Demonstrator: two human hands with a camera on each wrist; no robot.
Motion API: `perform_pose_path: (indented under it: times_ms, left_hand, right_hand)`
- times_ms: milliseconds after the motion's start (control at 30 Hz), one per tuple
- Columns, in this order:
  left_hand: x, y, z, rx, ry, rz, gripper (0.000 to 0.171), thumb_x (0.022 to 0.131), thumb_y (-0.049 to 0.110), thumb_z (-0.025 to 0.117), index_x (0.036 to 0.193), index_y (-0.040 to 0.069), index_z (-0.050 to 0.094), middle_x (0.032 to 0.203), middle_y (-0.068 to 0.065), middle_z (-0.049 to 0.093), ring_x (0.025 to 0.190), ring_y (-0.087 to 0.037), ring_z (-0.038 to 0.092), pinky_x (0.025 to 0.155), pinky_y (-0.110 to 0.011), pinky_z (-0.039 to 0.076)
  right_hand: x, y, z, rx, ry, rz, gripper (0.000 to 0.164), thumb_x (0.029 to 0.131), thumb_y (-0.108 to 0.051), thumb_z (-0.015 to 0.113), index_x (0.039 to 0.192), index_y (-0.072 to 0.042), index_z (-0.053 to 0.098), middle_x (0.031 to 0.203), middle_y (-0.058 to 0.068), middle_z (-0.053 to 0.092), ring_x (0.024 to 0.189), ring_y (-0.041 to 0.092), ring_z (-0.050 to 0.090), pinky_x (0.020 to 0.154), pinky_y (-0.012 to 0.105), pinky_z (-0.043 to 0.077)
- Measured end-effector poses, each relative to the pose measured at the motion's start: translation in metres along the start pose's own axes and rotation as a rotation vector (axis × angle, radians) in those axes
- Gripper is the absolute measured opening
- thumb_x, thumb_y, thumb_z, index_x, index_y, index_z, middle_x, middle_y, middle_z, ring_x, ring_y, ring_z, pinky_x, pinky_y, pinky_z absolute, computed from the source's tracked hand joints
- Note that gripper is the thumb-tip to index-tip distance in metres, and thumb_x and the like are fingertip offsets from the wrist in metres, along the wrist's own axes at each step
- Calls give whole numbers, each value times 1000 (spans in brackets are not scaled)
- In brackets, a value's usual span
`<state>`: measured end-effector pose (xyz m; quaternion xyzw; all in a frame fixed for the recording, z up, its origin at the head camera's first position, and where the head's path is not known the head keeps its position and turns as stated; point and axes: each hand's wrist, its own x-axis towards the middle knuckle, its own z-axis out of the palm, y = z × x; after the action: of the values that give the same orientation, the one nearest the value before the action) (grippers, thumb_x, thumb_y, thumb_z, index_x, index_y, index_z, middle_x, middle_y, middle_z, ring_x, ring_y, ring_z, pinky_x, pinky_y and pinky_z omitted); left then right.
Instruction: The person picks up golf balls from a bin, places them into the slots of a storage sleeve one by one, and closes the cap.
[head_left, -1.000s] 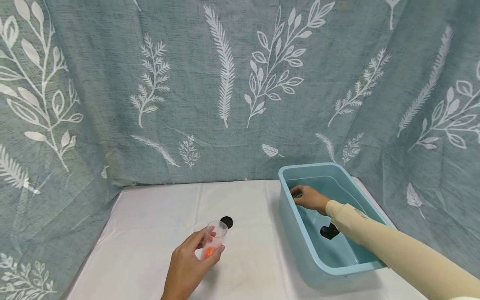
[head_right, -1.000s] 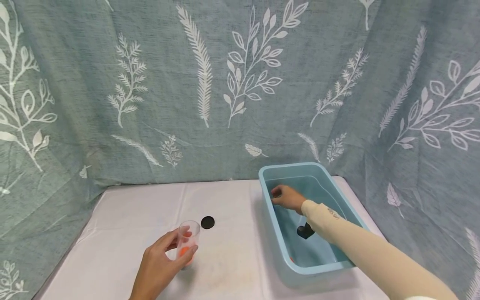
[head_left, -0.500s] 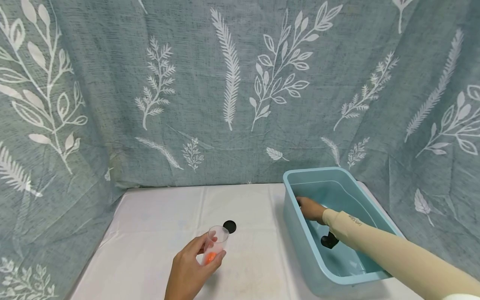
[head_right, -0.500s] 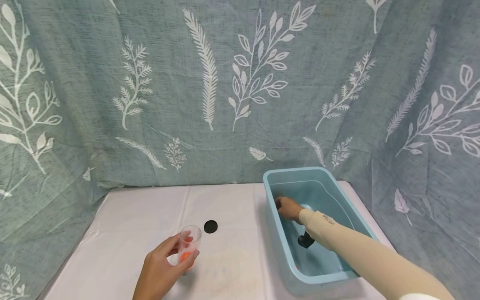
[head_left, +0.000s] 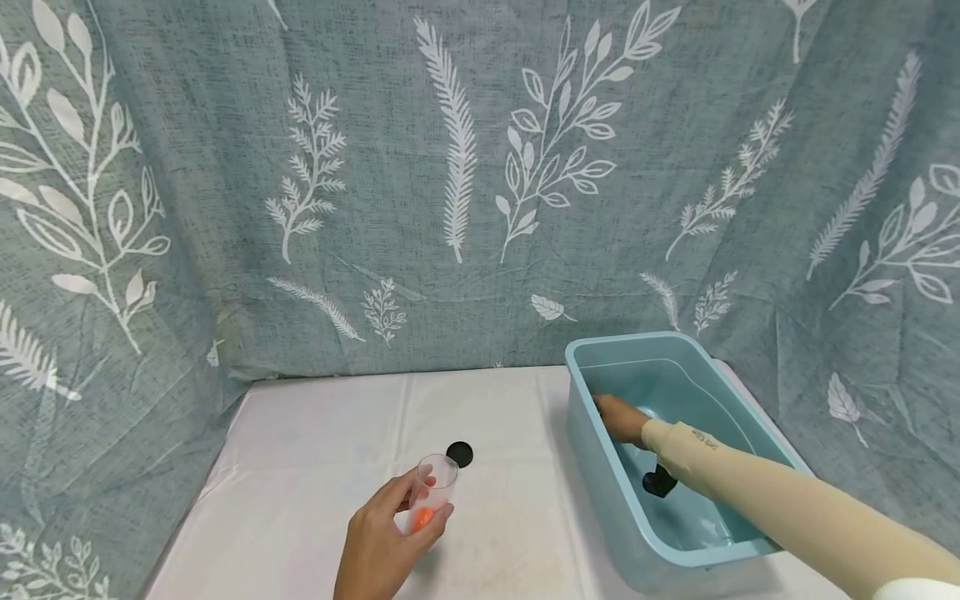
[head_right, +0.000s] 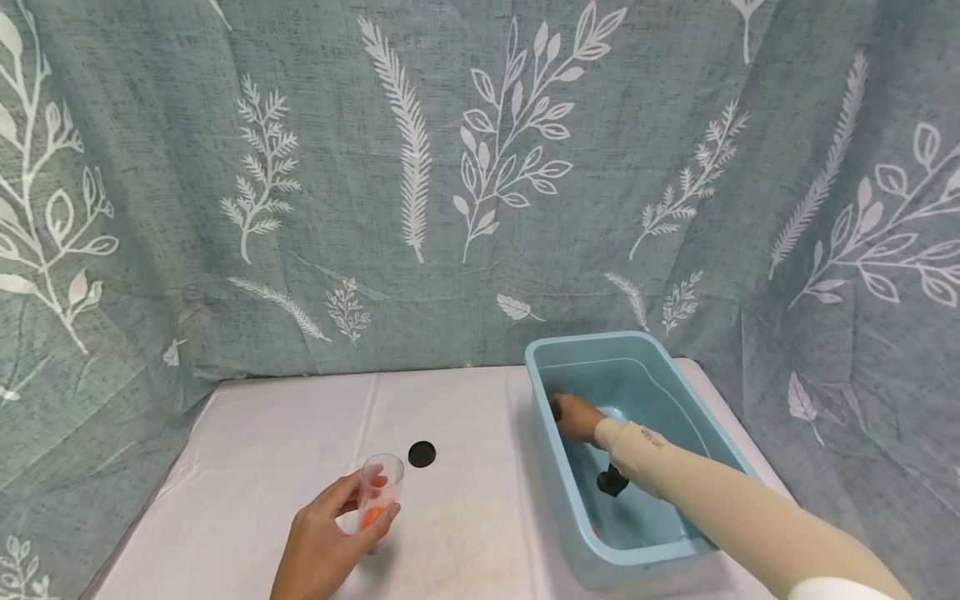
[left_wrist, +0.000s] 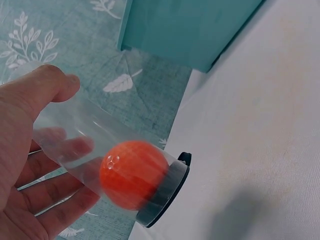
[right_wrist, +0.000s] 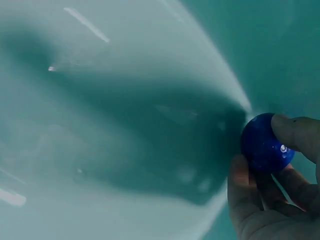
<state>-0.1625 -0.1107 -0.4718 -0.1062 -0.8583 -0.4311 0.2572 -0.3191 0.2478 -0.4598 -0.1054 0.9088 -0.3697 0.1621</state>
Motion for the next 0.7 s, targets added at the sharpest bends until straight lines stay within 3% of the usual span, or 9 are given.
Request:
perform_pose_path:
  times_ms: [200,433,700]
  left_hand:
    - [-1,5,3,-12,-6,4,49,71,18,93,117,15,73,94,17,67,83,-3,66,74,-27,58]
    - [2,8,5,-15,-2,57,51,72,18,93,118,14,72,101,21,68,85,-2,64,78,-13,50]
    - [5,14,7,-19,-12,67,50,73,20,92,118,11,72,101,18,69,84,-4,65,78,-10,48]
  right_hand:
    - [-4,-3,-14,47,29,19,29,98,-6,63,123,8,58,113,18,64,99,29,65,82,43,56]
    - [-14,-13,-31,121,64,13,44,99,-14,65,136,7,53,126,21,61,115,34,61,96,49,52]
    - [-37,-27,-43,256,145,39,52,99,-24,67,143,0,51,133,20,59,122,34,57,105,57,44]
